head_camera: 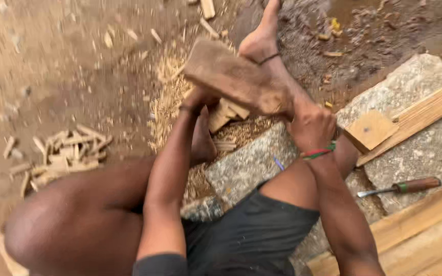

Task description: The person sits on the ground and uses a wooden mallet to strike a chisel, carving a small piece of wood held between their feet. They repeatedly adjust the wood and chisel to shape it, creating wood shavings.

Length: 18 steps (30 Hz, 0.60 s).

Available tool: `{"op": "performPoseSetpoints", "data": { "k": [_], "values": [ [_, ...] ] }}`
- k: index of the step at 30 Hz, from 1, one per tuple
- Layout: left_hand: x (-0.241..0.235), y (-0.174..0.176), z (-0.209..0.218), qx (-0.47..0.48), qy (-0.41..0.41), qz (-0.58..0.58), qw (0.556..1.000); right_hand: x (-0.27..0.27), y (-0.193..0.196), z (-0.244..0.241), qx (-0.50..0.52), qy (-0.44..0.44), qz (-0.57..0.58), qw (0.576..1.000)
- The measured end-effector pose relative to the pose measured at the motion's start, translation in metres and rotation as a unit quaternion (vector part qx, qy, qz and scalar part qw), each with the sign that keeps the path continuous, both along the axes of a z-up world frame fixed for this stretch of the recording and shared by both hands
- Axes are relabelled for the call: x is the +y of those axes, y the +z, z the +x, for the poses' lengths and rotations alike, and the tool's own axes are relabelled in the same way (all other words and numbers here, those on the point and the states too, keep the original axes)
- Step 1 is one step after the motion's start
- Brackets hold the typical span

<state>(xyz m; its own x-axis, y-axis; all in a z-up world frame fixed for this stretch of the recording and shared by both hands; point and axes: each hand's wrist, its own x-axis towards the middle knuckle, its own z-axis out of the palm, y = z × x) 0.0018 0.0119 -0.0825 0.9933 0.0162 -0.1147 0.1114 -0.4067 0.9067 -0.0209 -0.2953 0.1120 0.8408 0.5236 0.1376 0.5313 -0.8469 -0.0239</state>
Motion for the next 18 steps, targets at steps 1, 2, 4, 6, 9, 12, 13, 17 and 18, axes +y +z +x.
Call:
{"op": "performPoseSetpoints", "data": {
  "k": [1,2,4,6,9,12,13,17,18],
  "values": [
    [0.002,0.001,-0.009,-0.072,-0.001,-0.003,0.997,0.003,-0.001,-0.004,-0.016,-0.002,0.014,1.0],
    [0.0,0.007,-0.013,-0.147,0.013,-0.012,0.989,0.003,0.001,0.0,-0.034,0.011,0.021,0.999],
    [-0.007,0.03,0.0,-0.047,0.0,-0.136,0.99,0.004,0.002,0.003,-0.013,0.015,0.098,0.995],
    [-0.013,0.06,0.002,0.01,-0.004,-0.172,0.985,0.004,0.003,0.002,0.016,-0.008,0.142,0.99],
    [-0.012,0.092,0.0,0.006,-0.003,-0.122,0.992,0.001,0.006,0.001,0.042,-0.046,0.226,0.972],
    [-0.013,0.089,-0.003,-0.01,-0.021,-0.124,0.992,-0.005,0.002,-0.003,0.018,-0.006,0.339,0.941],
    [-0.012,0.083,-0.001,-0.009,-0.026,-0.117,0.993,-0.004,-0.001,-0.001,0.0,0.003,0.319,0.948],
    [-0.005,0.045,-0.002,0.081,-0.001,-0.051,0.995,-0.006,-0.01,0.018,0.131,-0.02,0.002,0.991],
    [-0.008,0.034,-0.011,0.083,0.011,-0.045,0.995,-0.005,-0.019,0.014,0.103,-0.004,0.016,0.995]
  ]
}}
